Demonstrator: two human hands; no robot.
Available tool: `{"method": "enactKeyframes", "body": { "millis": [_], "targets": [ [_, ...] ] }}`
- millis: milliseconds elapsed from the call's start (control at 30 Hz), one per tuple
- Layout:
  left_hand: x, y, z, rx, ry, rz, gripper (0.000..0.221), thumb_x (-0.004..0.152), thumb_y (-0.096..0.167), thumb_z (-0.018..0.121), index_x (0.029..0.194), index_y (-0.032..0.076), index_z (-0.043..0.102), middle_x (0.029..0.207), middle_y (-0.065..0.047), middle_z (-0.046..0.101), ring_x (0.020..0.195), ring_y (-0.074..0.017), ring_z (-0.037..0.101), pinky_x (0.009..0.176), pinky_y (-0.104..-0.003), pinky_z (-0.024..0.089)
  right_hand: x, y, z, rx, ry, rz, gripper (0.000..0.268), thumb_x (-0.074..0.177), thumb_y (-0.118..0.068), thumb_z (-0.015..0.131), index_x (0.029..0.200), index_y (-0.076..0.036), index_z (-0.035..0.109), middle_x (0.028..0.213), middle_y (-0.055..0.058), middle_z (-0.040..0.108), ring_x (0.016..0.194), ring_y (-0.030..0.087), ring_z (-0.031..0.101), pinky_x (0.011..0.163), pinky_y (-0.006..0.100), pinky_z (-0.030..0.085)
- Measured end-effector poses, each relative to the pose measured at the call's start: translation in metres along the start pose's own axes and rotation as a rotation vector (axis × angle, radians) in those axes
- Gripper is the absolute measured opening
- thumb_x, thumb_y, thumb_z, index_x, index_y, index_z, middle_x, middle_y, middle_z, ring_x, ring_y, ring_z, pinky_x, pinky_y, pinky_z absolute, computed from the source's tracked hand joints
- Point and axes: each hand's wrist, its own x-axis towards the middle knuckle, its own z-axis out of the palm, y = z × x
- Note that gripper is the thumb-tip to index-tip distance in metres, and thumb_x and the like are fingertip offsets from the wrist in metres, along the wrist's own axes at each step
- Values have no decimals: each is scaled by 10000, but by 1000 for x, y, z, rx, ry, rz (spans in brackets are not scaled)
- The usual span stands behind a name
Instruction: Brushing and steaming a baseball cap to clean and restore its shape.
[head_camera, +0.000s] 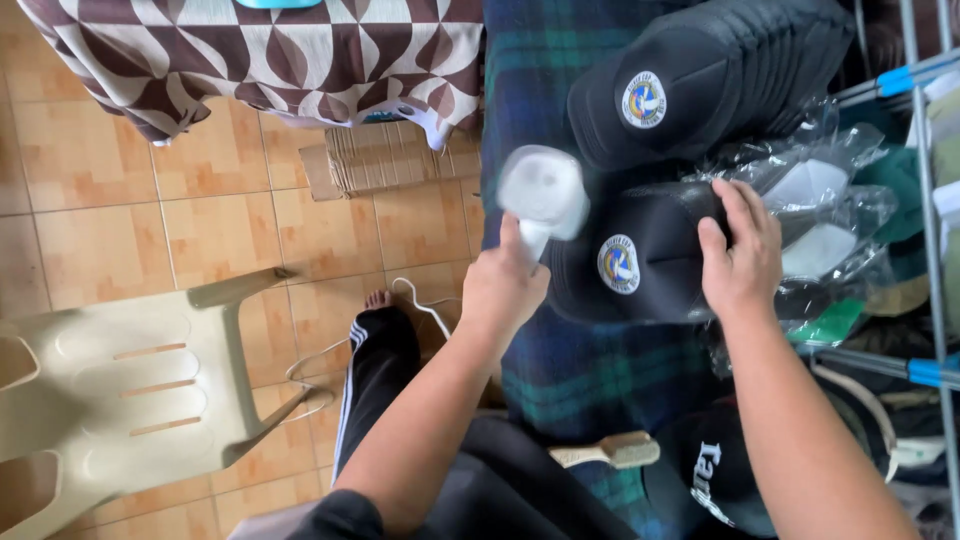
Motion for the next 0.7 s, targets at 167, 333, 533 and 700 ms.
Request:
{"method": "enactKeyframes", "body": {
  "millis": [167, 333, 533, 700],
  "targets": [
    [-17, 5, -22, -75, -133, -65, 784, 807, 210, 484, 1565, 248, 285, 1105, -195, 689, 1029, -411, 656, 857, -471, 550, 4, -4, 0, 27, -2, 37, 466, 1056, -293, 479, 1480, -128, 582, 1517, 140, 522, 1306, 421, 477, 1085, 548, 360],
    [-36, -26, -6, -241, -123, -94, 595, 799, 188, 485, 1390, 190, 411, 867, -152, 664, 740, -317, 640, 721, -426, 536, 8, -6, -1, 7, -29, 94, 500, 1041, -364, 461, 1489, -170, 572, 1531, 106, 515, 1293, 422, 475, 1053, 563, 380],
    [-35, -77, 67, -105, 158, 81, 372, 793, 323, 682, 1006, 22, 630, 740, -215, 723, 812, -416, 760, 695, -521, 593, 1, 1, 2, 18, -12, 73, 491, 1069, -407, 513, 1527, -233, 543, 1495, 98, 516, 1303, 407, 502, 1098, 568, 388],
    [-13, -150, 120, 27, 324, 203, 291, 716, 301, 729, 781, 41, 617, 591, -145, 639, 619, -396, 714, 583, -442, 593, 3, -2, 2, 30, 8, 71, 479, 1066, -378, 514, 1517, -226, 563, 1482, 104, 533, 1282, 406, 524, 1053, 570, 424]
  ]
}}
